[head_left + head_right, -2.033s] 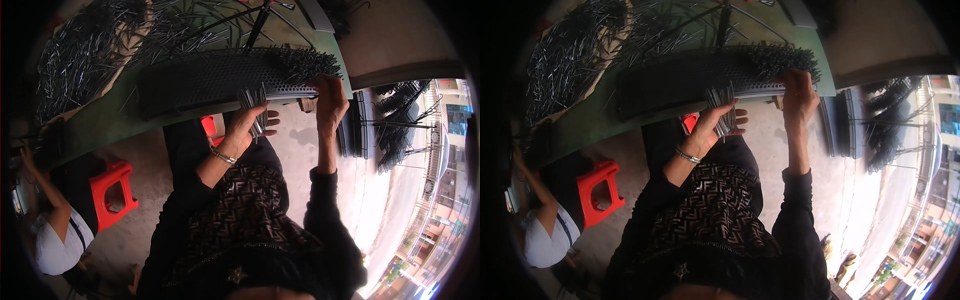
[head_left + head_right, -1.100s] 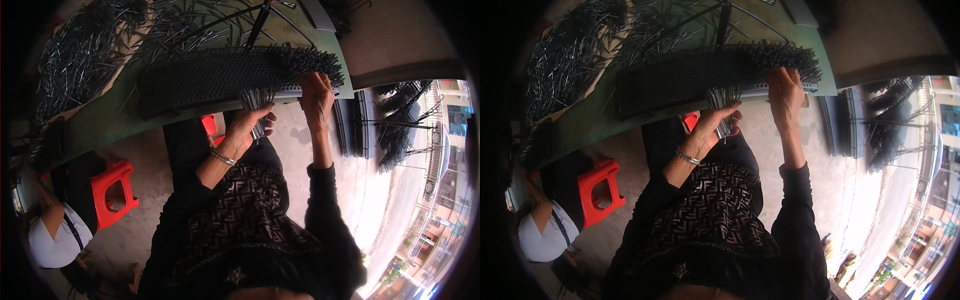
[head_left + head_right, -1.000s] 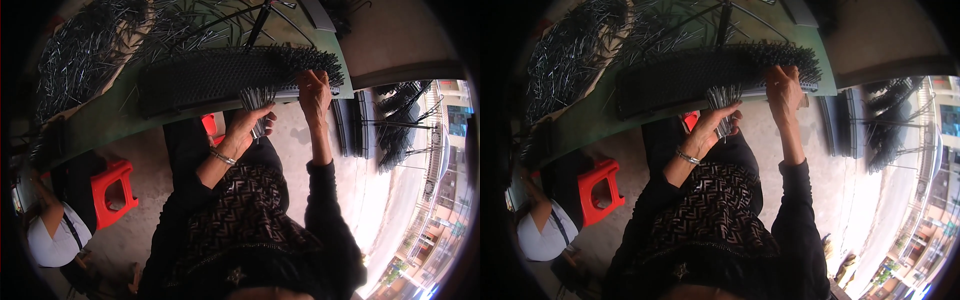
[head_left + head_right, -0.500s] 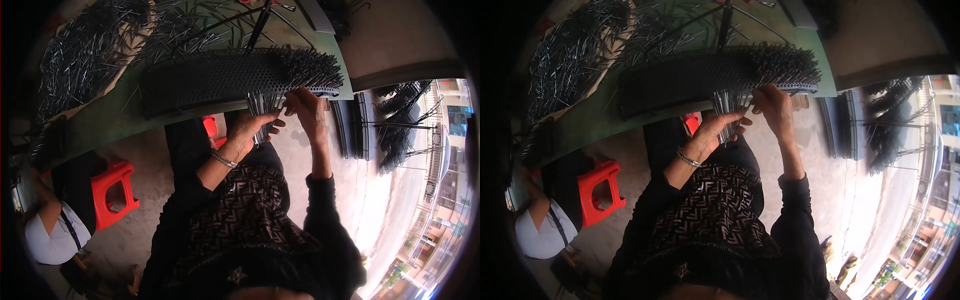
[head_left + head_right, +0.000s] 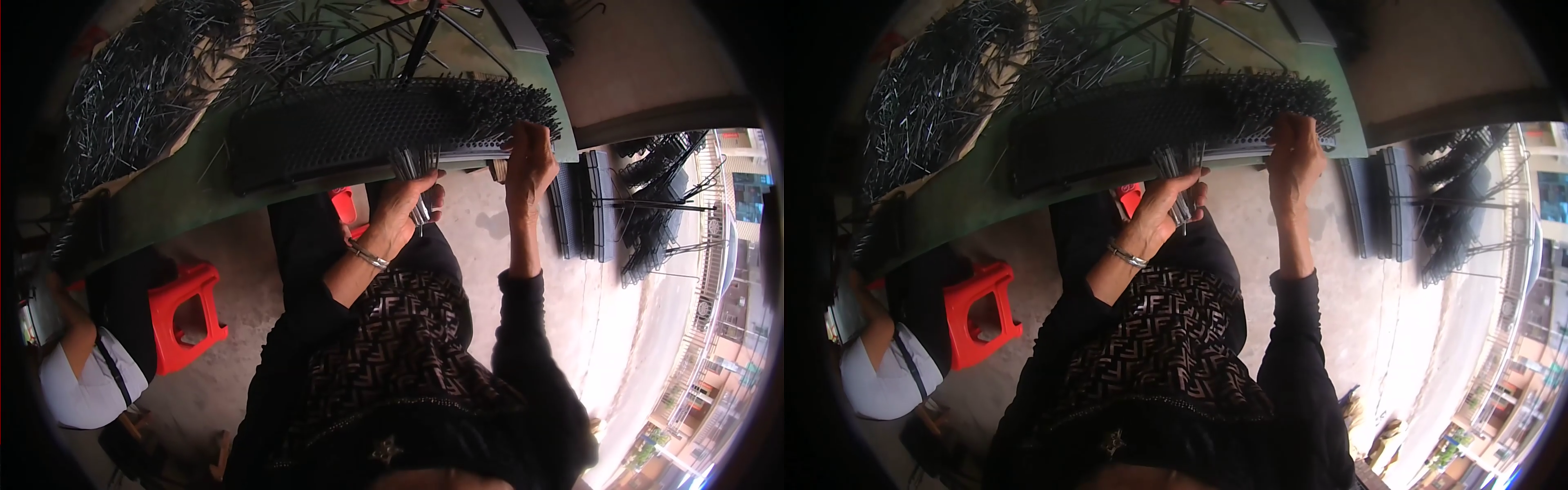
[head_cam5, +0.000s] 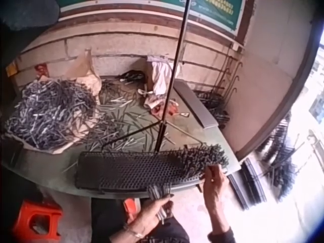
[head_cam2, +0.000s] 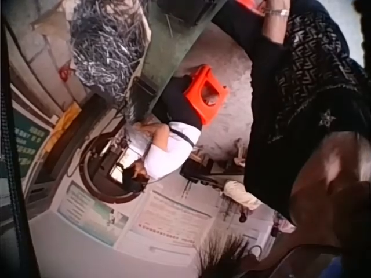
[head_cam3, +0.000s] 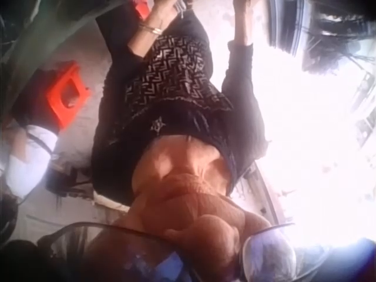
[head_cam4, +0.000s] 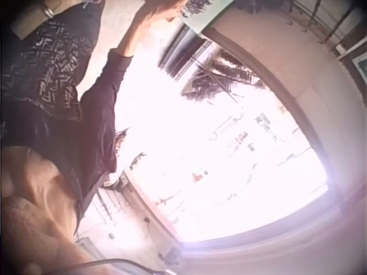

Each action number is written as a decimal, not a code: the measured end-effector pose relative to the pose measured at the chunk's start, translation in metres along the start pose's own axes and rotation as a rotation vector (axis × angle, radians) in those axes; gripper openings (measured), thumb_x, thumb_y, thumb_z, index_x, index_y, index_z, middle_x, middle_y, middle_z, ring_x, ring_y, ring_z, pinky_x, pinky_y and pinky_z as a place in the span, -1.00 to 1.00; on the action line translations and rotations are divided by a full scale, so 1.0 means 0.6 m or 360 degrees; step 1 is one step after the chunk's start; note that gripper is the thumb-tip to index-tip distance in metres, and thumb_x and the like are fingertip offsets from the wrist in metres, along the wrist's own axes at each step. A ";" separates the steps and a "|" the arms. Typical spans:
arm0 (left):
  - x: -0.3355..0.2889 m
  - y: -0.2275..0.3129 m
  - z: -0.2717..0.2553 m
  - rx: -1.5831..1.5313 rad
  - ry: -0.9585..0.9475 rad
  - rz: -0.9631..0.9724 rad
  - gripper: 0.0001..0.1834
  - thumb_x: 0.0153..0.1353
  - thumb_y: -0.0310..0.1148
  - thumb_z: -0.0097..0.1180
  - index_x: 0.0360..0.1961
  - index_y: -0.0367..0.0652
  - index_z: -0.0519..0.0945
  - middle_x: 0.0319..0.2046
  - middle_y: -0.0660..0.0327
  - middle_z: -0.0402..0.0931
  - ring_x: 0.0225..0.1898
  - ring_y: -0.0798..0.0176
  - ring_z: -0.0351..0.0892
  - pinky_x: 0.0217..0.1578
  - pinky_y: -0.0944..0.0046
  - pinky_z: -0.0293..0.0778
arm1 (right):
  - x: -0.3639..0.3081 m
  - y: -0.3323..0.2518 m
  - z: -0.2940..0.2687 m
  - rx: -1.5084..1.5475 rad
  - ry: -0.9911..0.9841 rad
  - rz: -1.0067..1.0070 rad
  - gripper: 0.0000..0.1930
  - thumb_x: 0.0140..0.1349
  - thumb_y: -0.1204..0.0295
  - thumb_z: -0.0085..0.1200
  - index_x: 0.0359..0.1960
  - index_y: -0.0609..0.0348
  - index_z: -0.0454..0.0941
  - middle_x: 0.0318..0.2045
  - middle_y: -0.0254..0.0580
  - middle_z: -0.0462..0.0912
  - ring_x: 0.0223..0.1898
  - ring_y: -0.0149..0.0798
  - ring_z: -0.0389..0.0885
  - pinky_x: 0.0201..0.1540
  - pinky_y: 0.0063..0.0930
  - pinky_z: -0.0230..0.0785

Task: Bundling thin metal rods together on a workbench for fabrication.

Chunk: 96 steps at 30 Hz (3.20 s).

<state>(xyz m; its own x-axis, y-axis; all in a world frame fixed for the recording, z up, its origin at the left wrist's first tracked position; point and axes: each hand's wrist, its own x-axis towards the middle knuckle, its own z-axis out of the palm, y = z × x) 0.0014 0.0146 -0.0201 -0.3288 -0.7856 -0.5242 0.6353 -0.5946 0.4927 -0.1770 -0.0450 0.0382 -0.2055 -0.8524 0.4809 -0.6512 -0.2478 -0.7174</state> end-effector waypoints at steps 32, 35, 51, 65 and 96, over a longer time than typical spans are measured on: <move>-0.064 0.055 0.029 0.0449 -0.0004 0.0165 -0.74 0.25 -0.25 0.14 -0.16 -0.20 0.64 -0.34 0.15 0.69 -0.46 0.37 0.62 -0.58 0.46 0.31 | -0.013 -0.055 0.013 0.0700 -0.1343 0.0577 -0.86 0.24 0.47 0.10 -0.34 0.33 0.55 -0.50 -0.25 0.58 -0.45 -0.46 0.51 -0.37 -0.57 0.36; -0.063 0.061 0.026 0.0476 -0.0022 0.0190 -0.73 0.25 -0.24 0.13 -0.16 -0.20 0.64 -0.33 0.16 0.69 -0.43 0.36 0.65 -0.60 0.47 0.30 | -0.012 -0.064 0.017 0.0667 -0.1255 0.0616 -0.87 0.24 0.47 0.11 -0.34 0.32 0.55 -0.50 -0.26 0.58 -0.44 -0.45 0.53 -0.35 -0.57 0.38; -0.043 0.071 0.011 0.0464 -0.0014 0.0226 -0.70 0.27 -0.23 0.12 -0.13 -0.23 0.63 -0.28 0.15 0.69 -0.35 0.28 0.71 -0.62 0.47 0.31 | 0.002 -0.065 0.037 0.0600 -0.1268 0.0596 -0.88 0.26 0.49 0.07 -0.31 0.33 0.55 -0.47 -0.24 0.60 -0.41 -0.44 0.56 -0.32 -0.58 0.42; -0.017 0.069 -0.003 0.0062 -0.0006 -0.0032 -0.65 0.24 -0.18 0.17 -0.04 -0.15 0.56 -0.21 0.11 0.66 -0.32 0.31 0.62 -0.50 0.44 0.32 | 0.086 -0.034 0.118 -0.0044 -0.0032 -0.0280 -0.84 0.28 0.41 0.04 -0.25 0.22 0.60 -0.46 -0.22 0.66 -0.43 -0.42 0.61 -0.30 -0.54 0.41; -0.008 0.054 -0.014 -0.0192 -0.0063 -0.0017 -0.68 0.27 -0.30 0.09 -0.05 -0.28 0.56 -0.25 0.04 0.65 -0.22 0.18 0.67 -0.24 0.24 0.59 | 0.091 -0.018 0.147 -0.0245 -0.0076 -0.0483 -0.85 0.25 0.38 0.06 -0.31 0.21 0.60 -0.48 -0.17 0.66 -0.47 -0.30 0.64 -0.32 -0.46 0.44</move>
<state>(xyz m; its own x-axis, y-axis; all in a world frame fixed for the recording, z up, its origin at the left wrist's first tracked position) 0.0295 0.0009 -0.0075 -0.3615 -0.7870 -0.5000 0.7103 -0.5799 0.3991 -0.1164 -0.1294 0.0276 0.0466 -0.7721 0.6338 -0.7809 -0.4239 -0.4589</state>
